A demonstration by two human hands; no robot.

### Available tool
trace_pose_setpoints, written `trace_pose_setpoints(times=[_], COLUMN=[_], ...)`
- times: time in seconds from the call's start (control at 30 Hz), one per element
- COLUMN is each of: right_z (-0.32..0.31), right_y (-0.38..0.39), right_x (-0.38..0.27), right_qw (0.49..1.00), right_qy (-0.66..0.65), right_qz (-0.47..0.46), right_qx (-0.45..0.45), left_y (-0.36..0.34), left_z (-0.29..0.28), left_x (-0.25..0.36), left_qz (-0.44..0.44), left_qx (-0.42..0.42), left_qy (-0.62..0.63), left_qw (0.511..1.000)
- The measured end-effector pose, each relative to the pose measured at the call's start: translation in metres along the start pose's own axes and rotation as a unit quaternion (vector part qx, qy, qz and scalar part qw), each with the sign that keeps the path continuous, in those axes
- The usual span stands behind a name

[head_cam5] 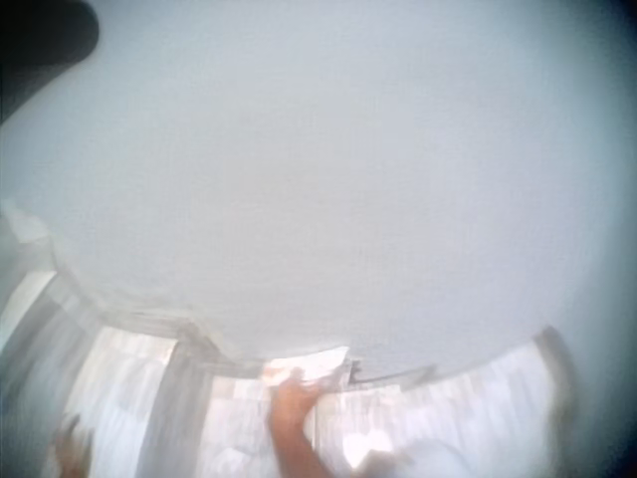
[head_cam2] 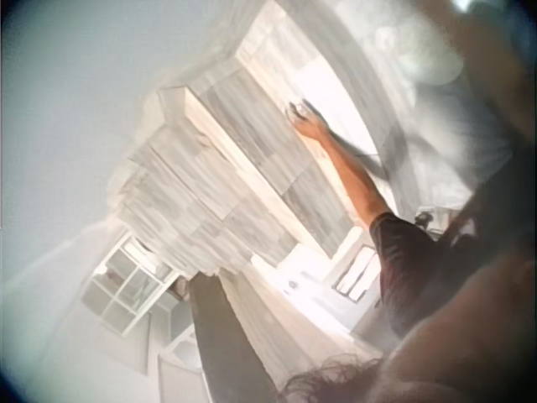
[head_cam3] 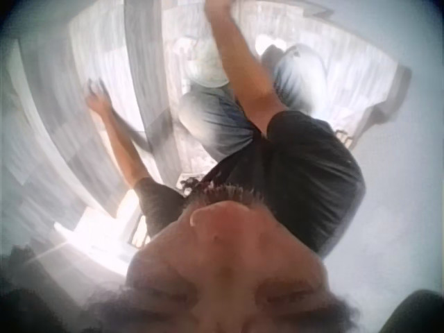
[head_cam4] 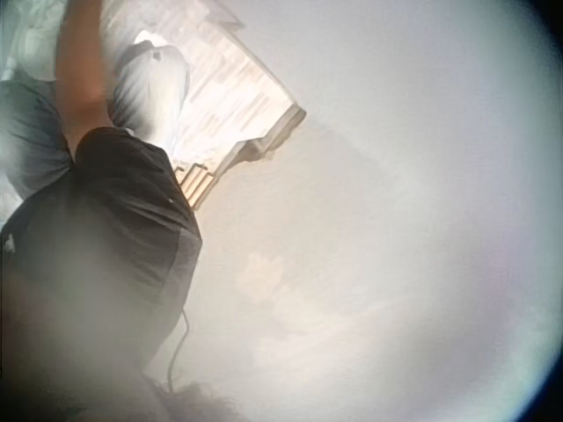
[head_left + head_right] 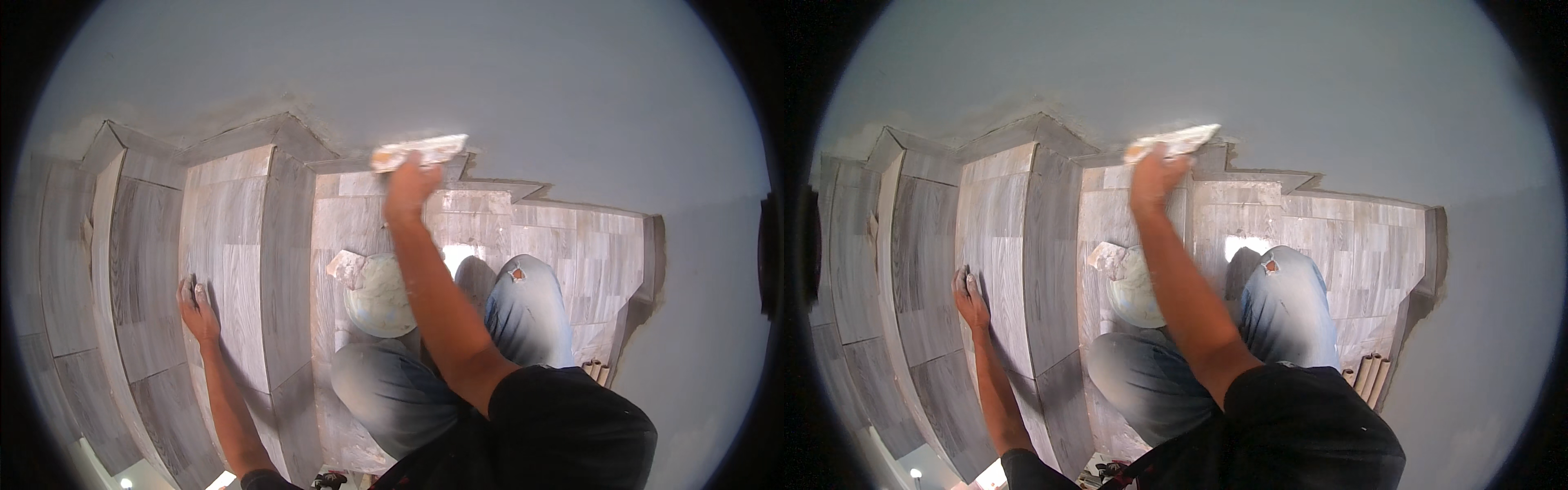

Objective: The person sits on tiled stairs and applies a white grout-like substance into the gaps between tiles using a small trowel. They repeatedly scoop material from a bucket and smooth it into the joints.

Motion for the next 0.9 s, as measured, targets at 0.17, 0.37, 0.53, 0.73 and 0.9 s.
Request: trace_pose_setpoints(times=[0.17, 0.37, 0.53, 0.73, 0.9], right_z=[0.000, 0.019, 0.091, 0.010, 0.043], right_y=[0.075, 0.062, 0.043, 0.078, 0.068], right_x=[0.003, 0.024, 0.039, 0.041, 0.019], right_qw=[0.983, 0.979, 0.986, 0.986, 0.994], right_qy=[-0.127, -0.061, -0.065, -0.094, -0.039], right_qz=[0.087, 0.185, 0.135, 0.107, 0.057], right_qx=[-0.100, -0.057, -0.079, -0.083, -0.081], left_y=[0.004, 0.004, 0.002, 0.003, 0.001], left_z=[-0.004, -0.013, 0.014, -0.012, 0.000], left_x=[-0.018, -0.018, -0.001, -0.013, -0.005], left_qz=[-0.019, -0.030, -0.021, -0.011, -0.025], left_qx=[0.008, 0.004, -0.002, -0.006, 0.005], left_qy=[0.024, 0.020, 0.049, 0.000, 0.027], left_qw=[1.000, 0.999, 0.999, 1.000, 0.999])
Point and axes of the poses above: each hand's wrist, its own y-axis away from the middle knuckle, its own z-axis out of the palm, x = y × z, the point moved 8 cm from there along -y, towards the middle knuckle, and after that the axes turned 15 degrees about x, right-handed, at the moved point
